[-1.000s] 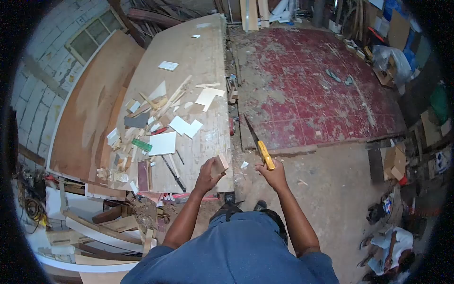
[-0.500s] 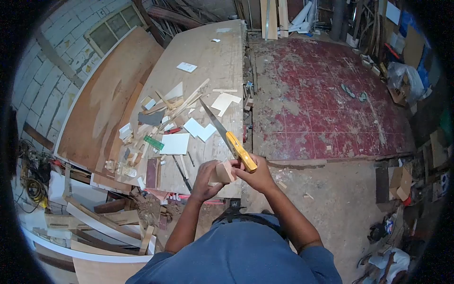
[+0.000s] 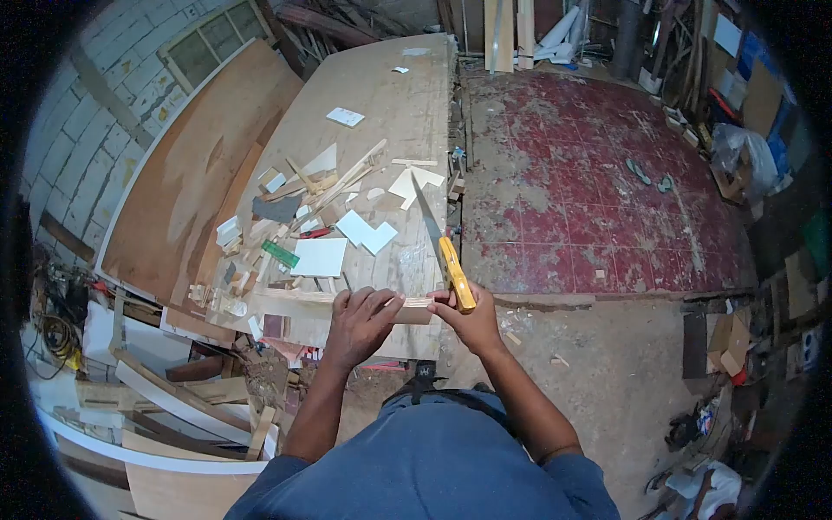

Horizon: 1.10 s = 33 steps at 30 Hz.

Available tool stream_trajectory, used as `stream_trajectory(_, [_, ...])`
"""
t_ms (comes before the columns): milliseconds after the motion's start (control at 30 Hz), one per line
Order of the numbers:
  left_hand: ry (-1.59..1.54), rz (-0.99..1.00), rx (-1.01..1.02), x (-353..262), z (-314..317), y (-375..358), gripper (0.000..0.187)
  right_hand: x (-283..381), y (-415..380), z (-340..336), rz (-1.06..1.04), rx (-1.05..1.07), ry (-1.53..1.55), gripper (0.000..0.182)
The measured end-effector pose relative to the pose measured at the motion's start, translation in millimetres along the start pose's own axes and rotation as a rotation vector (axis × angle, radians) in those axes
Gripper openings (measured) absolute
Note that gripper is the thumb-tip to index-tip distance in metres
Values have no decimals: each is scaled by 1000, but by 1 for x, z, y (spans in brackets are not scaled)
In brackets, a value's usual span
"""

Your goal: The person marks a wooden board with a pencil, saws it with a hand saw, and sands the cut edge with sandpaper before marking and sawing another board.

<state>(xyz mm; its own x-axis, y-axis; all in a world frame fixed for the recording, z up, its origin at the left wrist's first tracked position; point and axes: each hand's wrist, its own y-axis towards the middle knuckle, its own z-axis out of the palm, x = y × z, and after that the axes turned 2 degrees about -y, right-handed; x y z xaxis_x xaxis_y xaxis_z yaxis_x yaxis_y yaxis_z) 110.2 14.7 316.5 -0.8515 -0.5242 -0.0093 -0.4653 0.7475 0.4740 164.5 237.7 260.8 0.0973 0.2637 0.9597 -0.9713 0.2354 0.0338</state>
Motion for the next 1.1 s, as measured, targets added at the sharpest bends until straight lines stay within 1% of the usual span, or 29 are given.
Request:
stream_trajectory(33, [5, -8, 20, 0, 0, -2, 48, -9, 1, 2, 6, 14, 0, 33])
stream_trajectory(67, [13, -26, 21, -1, -1, -4, 48, -19, 0, 5, 6, -40, 7, 34])
stream_trajectory(100, [-2, -58, 71, -1, -1, -9, 45, -25, 0, 10, 6, -89, 13, 34])
stream_trajectory(133, [-16, -95, 122, 0, -1, -15, 43, -29, -1, 18, 55, -131, 19, 34])
stream_trajectory(167, [-3, -123, 125, 3, 1, -25, 43, -37, -1, 22, 67, -103, 21, 34])
stream_trajectory(233, [-34, -191, 219, 8, 5, -50, 51, -63, 2, 25, 103, -203, 56, 32])
stream_trajectory(267, [-22, -227, 241, 10, 1, -63, 55, -76, 4, 24, 83, -190, -29, 27])
stream_trajectory(300, [-12, -248, 239, 14, -2, -75, 55, -83, 6, 24, 88, -167, -28, 27])
stream_trajectory(367, [-89, -434, 308, 26, -4, -104, 59, -93, 9, 30, 148, -105, -634, 27])
stream_trajectory(400, [-66, -461, 322, 36, -1, -122, 65, -95, 10, 38, 86, -81, -732, 35])
stream_trajectory(433, [-59, -472, 311, 44, -1, -136, 65, -103, 12, 44, 75, -68, -733, 35])
stream_trajectory(500, [-94, -590, 258, 60, 0, -162, 66, -129, 19, 56, -2, 95, -956, 41])
stream_trajectory(533, [-95, -622, 243, 70, 1, -174, 65, -144, 26, 64, -13, 153, -923, 45])
stream_trajectory(567, [-88, -633, 234, 81, 1, -183, 65, -165, 33, 72, -22, 167, -924, 45])
stream_trajectory(633, [-132, -726, 160, 103, -2, -202, 64, -200, 47, 90, -56, 366, -1004, 44])
stream_trajectory(667, [-124, -748, 150, 116, -4, -213, 64, -211, 53, 100, 35, 453, -1072, 45])
stream_trajectory(700, [-190, -802, 97, 131, -5, -224, 64, -223, 57, 112, 27, 476, -1074, 45])
stream_trajectory(733, [-259, -854, 41, 146, -5, -235, 63, -241, 61, 122, -30, 502, -1170, 47])
stream_trajectory(767, [-257, -872, 31, 160, -6, -249, 63, -259, 65, 131, -87, 525, -1266, 50])
stream_trajectory(800, [-335, -953, -28, 174, -7, -265, 63, -273, 71, 139, -108, 560, -1381, 51])
stream_trajectory(833, [-412, -1033, -90, 189, -5, -285, 64, -286, 82, 146, -116, 582, -1387, 51])
stream_trajectory(867, [-326, -966, -186, 203, 1, -309, 60, -299, 94, 153, -62, 610, -1456, 44])
stream_trajectory(900, [-323, -989, -193, 215, -1, -322, 60, -309, 102, 163, -5, 639, -1524, 38])
stream_trajectory(933, [-519, -1123, -283, 226, -4, -334, 55, -302, 109, 182, 52, 476, -1401, 33])
stream_trajectory(967, [-718, -1252, -378, 236, -7, -345, 50, -295, 120, 198, -3, 496, -1526, 32])
stream_trajectory(1000, [-663, -1133, -517, 240, -19, -337, 39, -287, 132, 223, -10, 487, -1473, 31])
stream_trajectory(1033, [-652, -1158, -526, 247, -24, -348, 39, -287, 142, 248, -17, 479, -1417, 31])
stream_trajectory(1067, [-916, -1363, -545, 253, -31, -361, 38, -297, 152, 272, -18, 508, -1414, 31])
stream_trajectory(1100, [-1188, -1558, -564, 258, -37, -374, 40, -319, 160, 295, 3, 560, -1330, 30])
